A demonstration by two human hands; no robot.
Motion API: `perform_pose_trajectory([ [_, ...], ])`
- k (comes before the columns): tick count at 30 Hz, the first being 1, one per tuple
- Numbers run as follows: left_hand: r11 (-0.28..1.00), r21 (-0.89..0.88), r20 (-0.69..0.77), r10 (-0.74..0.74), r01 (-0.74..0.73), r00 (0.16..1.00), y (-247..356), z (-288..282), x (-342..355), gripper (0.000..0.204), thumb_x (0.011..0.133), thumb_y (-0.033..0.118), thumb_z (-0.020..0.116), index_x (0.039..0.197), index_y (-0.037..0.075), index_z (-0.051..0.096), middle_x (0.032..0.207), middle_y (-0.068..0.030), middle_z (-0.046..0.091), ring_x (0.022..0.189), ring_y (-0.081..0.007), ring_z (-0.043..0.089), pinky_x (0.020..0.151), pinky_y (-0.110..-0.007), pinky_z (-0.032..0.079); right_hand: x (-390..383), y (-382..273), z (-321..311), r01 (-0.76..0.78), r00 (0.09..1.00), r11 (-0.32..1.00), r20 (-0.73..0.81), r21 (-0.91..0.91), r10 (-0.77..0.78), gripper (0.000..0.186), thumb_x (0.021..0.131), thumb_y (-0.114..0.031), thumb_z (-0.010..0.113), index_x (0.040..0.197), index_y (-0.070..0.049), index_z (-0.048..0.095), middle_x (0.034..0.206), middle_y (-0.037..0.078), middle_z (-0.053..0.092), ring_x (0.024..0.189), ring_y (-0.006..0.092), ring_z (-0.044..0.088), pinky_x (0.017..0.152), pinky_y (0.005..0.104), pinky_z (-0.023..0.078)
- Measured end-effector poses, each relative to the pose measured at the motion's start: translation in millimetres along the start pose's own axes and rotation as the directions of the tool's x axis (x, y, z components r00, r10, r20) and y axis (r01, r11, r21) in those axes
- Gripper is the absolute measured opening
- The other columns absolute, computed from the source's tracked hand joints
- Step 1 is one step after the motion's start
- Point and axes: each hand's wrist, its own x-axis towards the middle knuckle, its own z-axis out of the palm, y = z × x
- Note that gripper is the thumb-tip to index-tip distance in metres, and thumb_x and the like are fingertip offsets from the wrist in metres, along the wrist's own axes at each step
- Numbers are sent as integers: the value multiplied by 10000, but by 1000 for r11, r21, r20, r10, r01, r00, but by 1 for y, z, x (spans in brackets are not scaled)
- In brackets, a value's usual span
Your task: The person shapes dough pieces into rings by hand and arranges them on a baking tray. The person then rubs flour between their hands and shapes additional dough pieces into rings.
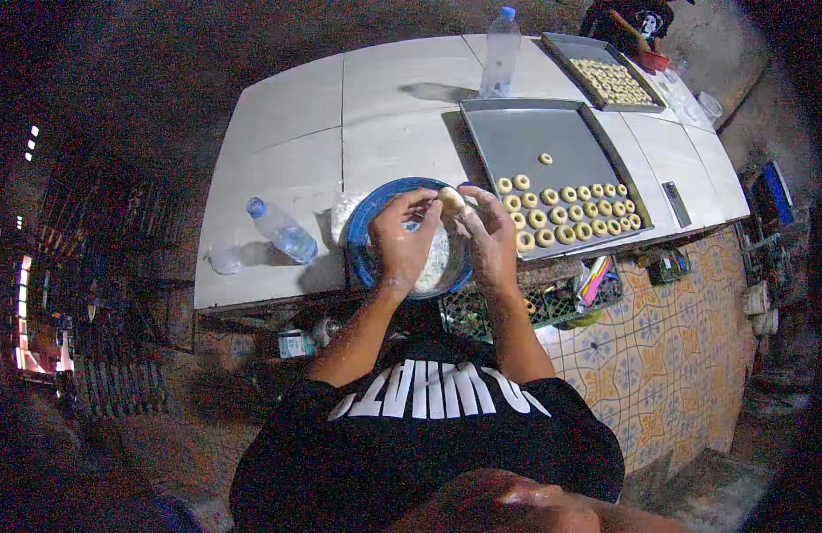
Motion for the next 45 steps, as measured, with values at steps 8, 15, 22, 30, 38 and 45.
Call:
perform_pose_trajectory([
  [8,1000,21,26,-5,5,1000,8,10,4,169,854,34,754,1011,-24,725,938,-117,749,790,-173,724,709,-284,563,9,13,-4,-28,999,948,-32,317,40,407,894,-71,584,1287,27,545,1238,165,641,1087,237,652,968,380,550],
  [15,971,151,67,175,-184,982,19,13,3,144,833,9,761,972,-8,729,947,-126,743,807,-206,730,738,-299,571,9,18,-11,-87,995,912,-6,400,98,362,957,-117,541,1256,85,572,1193,146,657,1098,211,646,928,307,519],
  [22,951,177,84,242,-254,967,25,13,4,117,818,21,760,924,-14,723,918,-134,724,806,-243,724,732,-316,569,10,17,-16,-56,998,985,-32,165,62,338,1001,-152,548,1278,27,624,1226,99,676,1061,146,637,928,276,502],
  [30,959,178,64,212,-220,975,26,16,3,116,803,22,761,908,-12,724,927,-138,721,816,-261,720,749,-325,566,7,14,-4,132,991,990,-25,53,-131,332,1016,-147,548,1286,29,628,1250,121,662,1117,180,622,984,313,489],
  [38,956,201,55,209,-216,976,22,13,5,90,810,40,744,885,3,709,925,-134,721,835,-266,714,758,-337,557,5,14,2,101,994,994,-37,43,-99,352,1020,-189,544,1271,39,637,1252,128,653,1139,195,613,999,324,485],
  [45,1000,3,82,-4,4,997,4,9,7,146,918,91,669,1045,24,699,1049,-99,710,979,-206,682,842,-326,527,11,12,-6,-227,968,794,39,564,249,481,1020,-236,496,1384,78,476,1301,194,611,1186,235,610,1035,349,481],
])
